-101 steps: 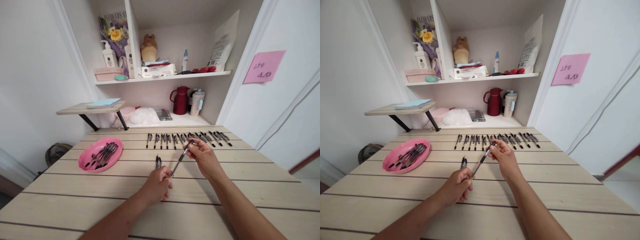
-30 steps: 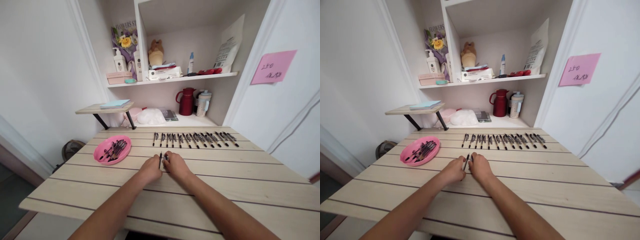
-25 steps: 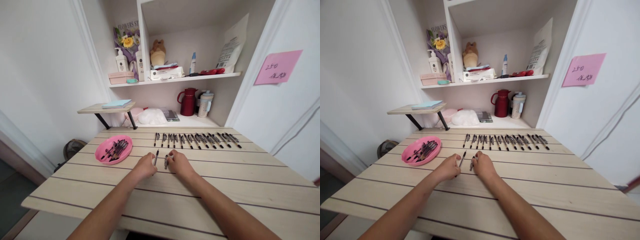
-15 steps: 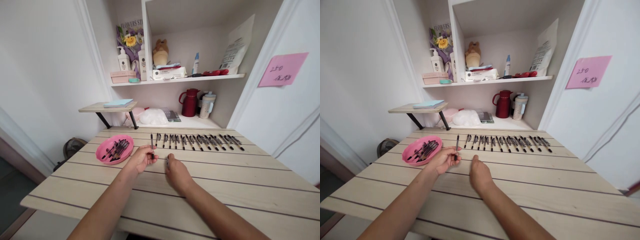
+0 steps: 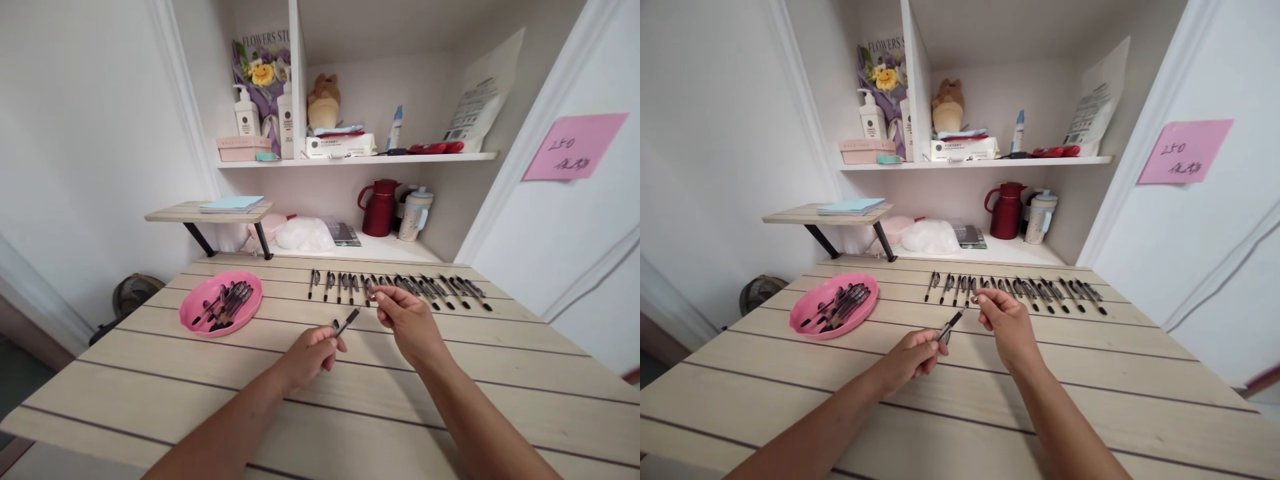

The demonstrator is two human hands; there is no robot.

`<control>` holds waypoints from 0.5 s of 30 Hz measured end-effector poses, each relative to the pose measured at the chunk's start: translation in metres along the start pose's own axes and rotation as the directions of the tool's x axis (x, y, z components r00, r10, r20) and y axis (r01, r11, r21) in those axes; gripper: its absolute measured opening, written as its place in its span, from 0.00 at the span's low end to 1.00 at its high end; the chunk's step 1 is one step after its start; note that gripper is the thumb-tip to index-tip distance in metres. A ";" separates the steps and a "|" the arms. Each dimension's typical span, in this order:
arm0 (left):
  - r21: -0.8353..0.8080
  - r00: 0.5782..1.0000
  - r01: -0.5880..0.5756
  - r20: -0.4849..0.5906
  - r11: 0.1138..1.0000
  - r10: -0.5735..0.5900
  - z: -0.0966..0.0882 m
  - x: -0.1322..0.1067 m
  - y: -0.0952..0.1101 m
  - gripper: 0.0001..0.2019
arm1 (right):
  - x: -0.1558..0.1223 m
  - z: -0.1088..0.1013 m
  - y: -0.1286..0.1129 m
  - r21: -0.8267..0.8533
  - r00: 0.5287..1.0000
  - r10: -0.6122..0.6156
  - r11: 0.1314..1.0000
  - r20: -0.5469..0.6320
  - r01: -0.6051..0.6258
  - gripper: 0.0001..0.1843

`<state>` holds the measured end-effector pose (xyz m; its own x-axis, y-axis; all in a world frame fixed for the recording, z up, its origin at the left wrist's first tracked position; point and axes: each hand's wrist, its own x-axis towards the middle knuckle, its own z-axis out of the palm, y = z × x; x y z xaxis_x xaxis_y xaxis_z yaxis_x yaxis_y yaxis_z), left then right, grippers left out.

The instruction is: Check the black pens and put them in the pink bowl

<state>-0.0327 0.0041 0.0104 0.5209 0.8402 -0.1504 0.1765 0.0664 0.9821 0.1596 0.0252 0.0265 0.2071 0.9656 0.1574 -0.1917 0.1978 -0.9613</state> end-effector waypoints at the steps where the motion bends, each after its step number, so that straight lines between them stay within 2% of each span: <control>1: 0.000 1.000 0.000 0.004 1.000 0.000 0.000 0.000 0.000 0.12 | -0.001 0.000 0.002 0.009 1.000 0.006 1.000 0.016 -0.006 0.14; 6: -0.003 1.000 0.000 0.026 1.000 0.000 -0.001 0.001 0.001 0.11 | -0.006 0.000 0.009 -0.020 0.997 0.017 1.000 0.079 -0.015 0.14; 15: 0.018 1.000 -0.002 0.028 1.000 0.001 -0.001 0.001 -0.001 0.11 | -0.006 0.001 0.008 -0.015 0.996 0.039 0.999 0.079 -0.038 0.16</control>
<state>-0.0330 0.0050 0.0093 0.5443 0.8249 -0.1524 0.1909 0.0551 0.9801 0.1558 0.0207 0.0179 0.1227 0.9829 0.1373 -0.1848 0.1585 -0.9699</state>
